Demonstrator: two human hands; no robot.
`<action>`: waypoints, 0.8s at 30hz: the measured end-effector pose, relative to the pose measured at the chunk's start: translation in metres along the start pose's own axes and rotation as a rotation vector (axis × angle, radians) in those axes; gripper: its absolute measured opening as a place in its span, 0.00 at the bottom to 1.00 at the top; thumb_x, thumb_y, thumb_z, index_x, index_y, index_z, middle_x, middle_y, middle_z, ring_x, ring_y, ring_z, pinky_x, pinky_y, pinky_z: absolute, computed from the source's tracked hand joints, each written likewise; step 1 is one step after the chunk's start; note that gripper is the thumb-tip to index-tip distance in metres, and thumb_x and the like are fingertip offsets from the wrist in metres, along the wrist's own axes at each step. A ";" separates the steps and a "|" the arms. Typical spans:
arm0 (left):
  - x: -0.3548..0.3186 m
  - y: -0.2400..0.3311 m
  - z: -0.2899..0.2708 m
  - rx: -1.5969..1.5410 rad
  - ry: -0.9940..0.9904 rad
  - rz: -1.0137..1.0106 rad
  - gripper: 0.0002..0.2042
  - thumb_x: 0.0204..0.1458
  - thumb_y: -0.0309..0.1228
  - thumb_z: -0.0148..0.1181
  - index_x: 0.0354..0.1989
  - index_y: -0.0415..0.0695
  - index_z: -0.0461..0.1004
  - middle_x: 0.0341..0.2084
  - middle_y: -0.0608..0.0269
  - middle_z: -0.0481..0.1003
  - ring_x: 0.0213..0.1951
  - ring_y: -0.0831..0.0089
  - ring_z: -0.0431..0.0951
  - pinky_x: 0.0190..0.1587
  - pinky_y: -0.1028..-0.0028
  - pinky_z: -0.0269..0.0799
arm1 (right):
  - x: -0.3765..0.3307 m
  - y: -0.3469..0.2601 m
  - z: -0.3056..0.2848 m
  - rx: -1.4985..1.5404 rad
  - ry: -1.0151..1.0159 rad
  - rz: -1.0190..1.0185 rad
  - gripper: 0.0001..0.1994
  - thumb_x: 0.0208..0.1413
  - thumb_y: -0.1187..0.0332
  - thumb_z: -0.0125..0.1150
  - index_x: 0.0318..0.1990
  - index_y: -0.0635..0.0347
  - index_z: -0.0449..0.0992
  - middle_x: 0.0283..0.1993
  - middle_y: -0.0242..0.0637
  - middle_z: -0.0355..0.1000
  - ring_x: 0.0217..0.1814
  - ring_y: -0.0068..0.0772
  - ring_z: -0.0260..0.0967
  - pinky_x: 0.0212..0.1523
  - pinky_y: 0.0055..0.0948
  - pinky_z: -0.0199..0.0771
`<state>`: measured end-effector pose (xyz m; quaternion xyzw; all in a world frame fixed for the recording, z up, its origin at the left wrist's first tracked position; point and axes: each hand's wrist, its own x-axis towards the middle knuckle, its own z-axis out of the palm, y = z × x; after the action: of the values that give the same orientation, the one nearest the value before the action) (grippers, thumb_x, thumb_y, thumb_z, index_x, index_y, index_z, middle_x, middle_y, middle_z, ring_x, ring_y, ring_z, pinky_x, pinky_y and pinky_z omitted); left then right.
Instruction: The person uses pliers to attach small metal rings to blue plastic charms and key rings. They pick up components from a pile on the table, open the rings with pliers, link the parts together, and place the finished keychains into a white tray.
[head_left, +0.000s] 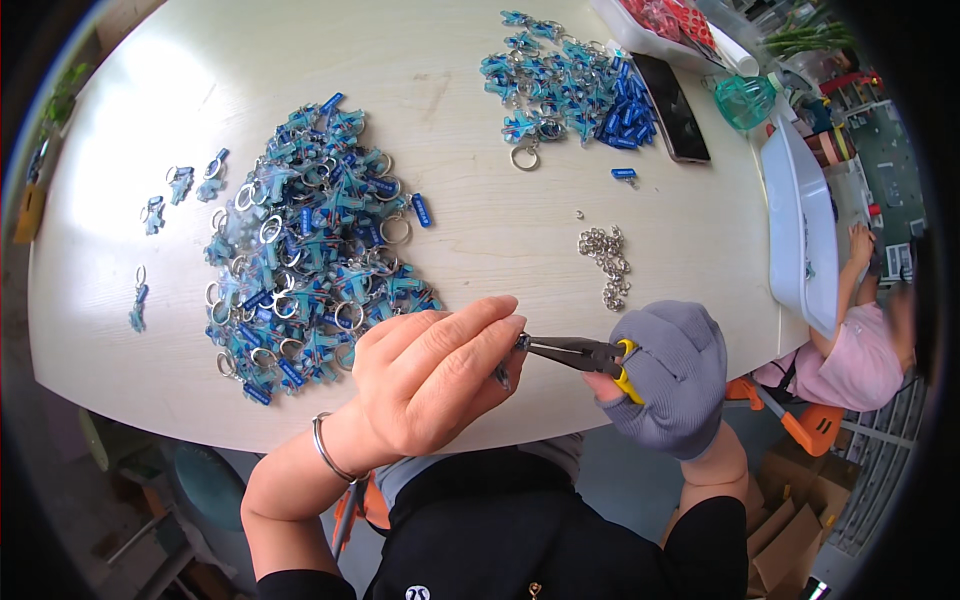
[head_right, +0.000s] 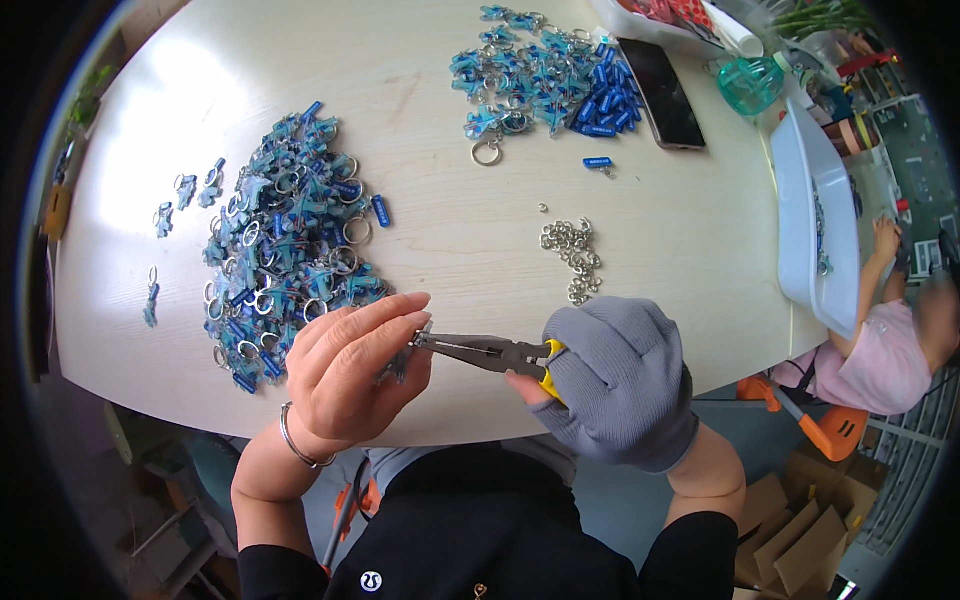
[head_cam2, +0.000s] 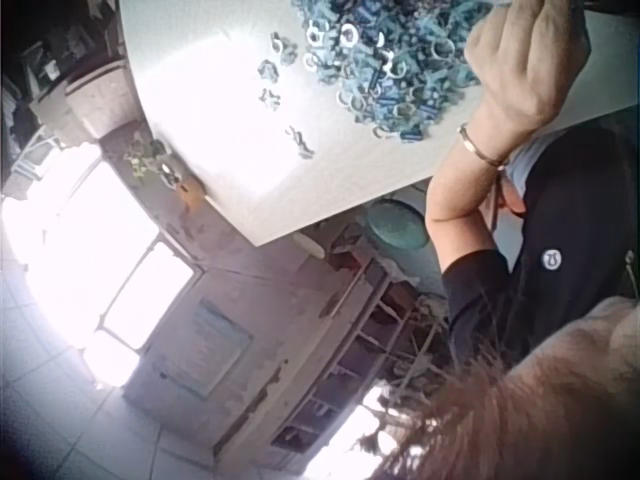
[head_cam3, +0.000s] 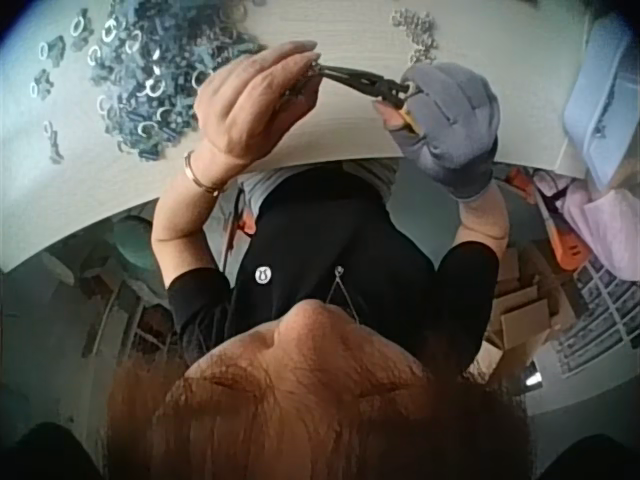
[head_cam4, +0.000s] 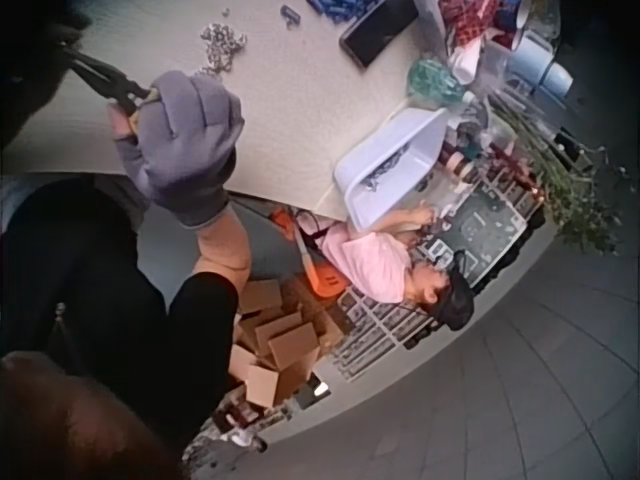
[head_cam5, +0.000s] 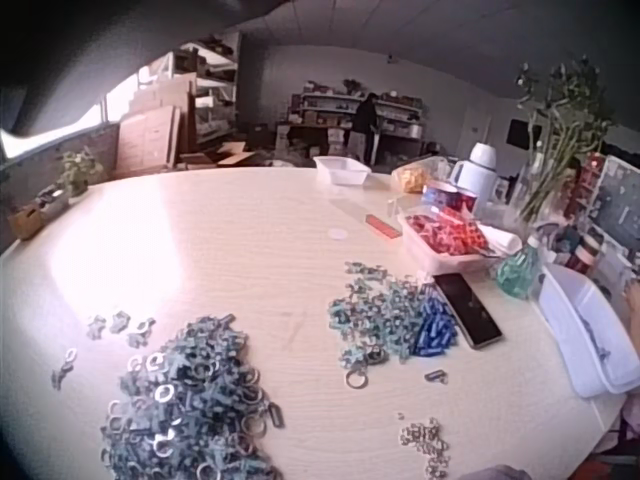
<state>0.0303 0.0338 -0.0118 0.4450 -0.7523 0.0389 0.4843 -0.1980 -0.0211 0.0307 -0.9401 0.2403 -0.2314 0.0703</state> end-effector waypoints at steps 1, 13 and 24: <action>0.000 0.000 -0.001 0.002 -0.003 0.004 0.17 0.35 0.20 0.68 0.38 0.37 0.76 0.33 0.54 0.78 0.20 0.75 0.73 0.20 0.80 0.68 | 0.000 -0.001 0.000 0.006 0.001 0.003 0.15 0.38 0.66 0.74 0.29 0.62 0.73 0.37 0.39 0.69 0.38 0.42 0.67 0.37 0.39 0.67; 0.000 -0.004 -0.004 0.043 -0.055 0.069 0.16 0.39 0.23 0.64 0.41 0.36 0.76 0.35 0.52 0.78 0.24 0.73 0.76 0.22 0.79 0.69 | -0.001 -0.002 0.001 0.016 0.020 0.022 0.14 0.37 0.65 0.73 0.24 0.59 0.71 0.38 0.38 0.70 0.40 0.42 0.67 0.38 0.39 0.67; -0.001 0.004 -0.010 0.060 -0.115 0.017 0.19 0.37 0.18 0.66 0.42 0.38 0.75 0.38 0.53 0.79 0.27 0.70 0.77 0.25 0.77 0.69 | -0.004 -0.009 -0.002 0.012 0.013 0.086 0.13 0.38 0.64 0.72 0.23 0.60 0.73 0.40 0.39 0.70 0.42 0.43 0.67 0.42 0.39 0.67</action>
<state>0.0346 0.0413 -0.0059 0.4544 -0.7810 0.0399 0.4266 -0.1983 -0.0109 0.0328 -0.9270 0.2795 -0.2355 0.0845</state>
